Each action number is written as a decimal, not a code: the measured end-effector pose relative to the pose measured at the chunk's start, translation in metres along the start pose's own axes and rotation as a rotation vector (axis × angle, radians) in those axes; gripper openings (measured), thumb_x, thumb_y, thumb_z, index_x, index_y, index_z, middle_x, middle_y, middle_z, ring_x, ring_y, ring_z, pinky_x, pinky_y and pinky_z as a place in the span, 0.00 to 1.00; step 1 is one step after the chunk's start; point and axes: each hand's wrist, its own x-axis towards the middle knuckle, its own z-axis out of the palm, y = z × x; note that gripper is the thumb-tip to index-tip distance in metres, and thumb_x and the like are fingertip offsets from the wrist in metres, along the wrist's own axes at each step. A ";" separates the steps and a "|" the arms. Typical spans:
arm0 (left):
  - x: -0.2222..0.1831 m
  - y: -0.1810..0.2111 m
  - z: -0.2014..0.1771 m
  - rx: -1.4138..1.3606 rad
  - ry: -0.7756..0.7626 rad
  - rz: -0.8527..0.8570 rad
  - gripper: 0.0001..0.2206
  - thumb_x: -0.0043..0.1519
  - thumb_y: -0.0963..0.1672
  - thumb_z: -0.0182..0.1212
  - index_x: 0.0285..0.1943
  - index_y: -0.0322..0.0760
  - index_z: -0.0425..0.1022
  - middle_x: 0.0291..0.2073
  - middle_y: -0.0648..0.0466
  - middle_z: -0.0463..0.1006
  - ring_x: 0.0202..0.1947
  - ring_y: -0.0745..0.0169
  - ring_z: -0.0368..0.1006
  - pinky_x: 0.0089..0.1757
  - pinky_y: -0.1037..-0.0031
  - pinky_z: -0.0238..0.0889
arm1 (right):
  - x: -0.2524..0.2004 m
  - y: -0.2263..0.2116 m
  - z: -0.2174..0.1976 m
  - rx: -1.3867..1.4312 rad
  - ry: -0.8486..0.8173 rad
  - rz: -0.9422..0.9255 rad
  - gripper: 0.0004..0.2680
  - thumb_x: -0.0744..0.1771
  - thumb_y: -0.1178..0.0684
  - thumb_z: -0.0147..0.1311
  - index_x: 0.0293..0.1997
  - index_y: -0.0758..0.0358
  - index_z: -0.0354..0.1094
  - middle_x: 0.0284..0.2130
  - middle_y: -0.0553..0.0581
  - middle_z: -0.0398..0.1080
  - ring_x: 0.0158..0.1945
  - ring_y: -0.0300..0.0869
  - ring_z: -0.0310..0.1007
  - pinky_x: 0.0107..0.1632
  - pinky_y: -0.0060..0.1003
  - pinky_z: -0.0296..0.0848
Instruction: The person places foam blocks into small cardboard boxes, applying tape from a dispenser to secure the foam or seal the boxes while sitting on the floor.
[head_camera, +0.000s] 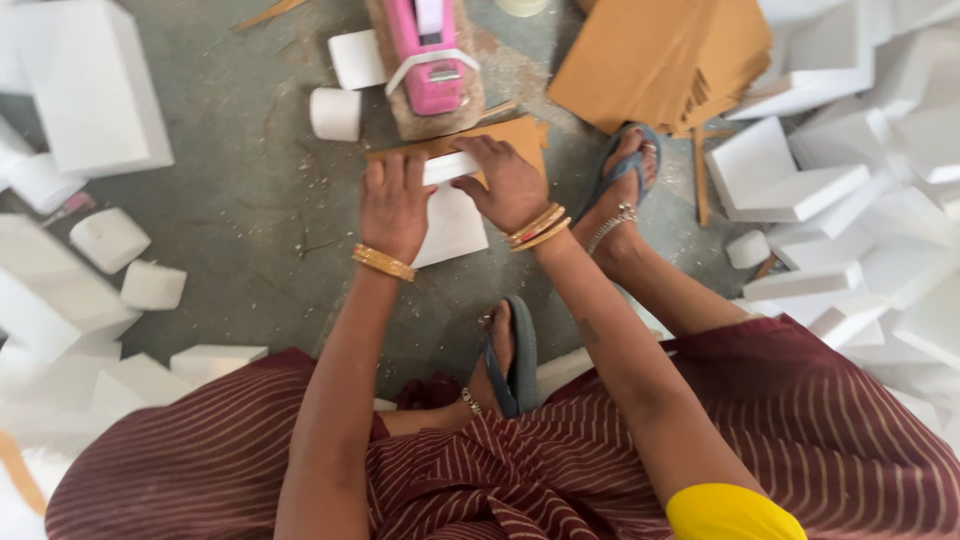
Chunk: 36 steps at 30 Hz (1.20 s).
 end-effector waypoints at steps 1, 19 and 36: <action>0.001 0.002 0.000 -0.001 -0.006 -0.008 0.26 0.58 0.47 0.69 0.64 0.38 0.69 0.48 0.48 0.70 0.49 0.46 0.65 0.51 0.56 0.61 | -0.001 0.004 0.000 0.002 -0.032 0.038 0.20 0.66 0.48 0.62 0.64 0.54 0.64 0.57 0.57 0.71 0.59 0.54 0.69 0.60 0.47 0.69; 0.010 0.017 -0.012 0.082 -0.099 -0.048 0.20 0.58 0.47 0.67 0.56 0.35 0.71 0.46 0.49 0.71 0.45 0.48 0.67 0.48 0.57 0.62 | 0.061 0.179 -0.039 -0.296 0.430 0.904 0.50 0.57 0.26 0.72 0.78 0.52 0.28 0.75 0.70 0.34 0.74 0.72 0.39 0.66 0.68 0.55; 0.008 0.018 -0.013 0.052 -0.111 -0.070 0.20 0.59 0.47 0.65 0.58 0.34 0.71 0.46 0.49 0.72 0.45 0.49 0.67 0.48 0.59 0.62 | 0.091 0.208 -0.003 -0.323 0.518 1.030 0.52 0.56 0.26 0.72 0.79 0.49 0.26 0.76 0.69 0.23 0.77 0.73 0.23 0.70 0.75 0.41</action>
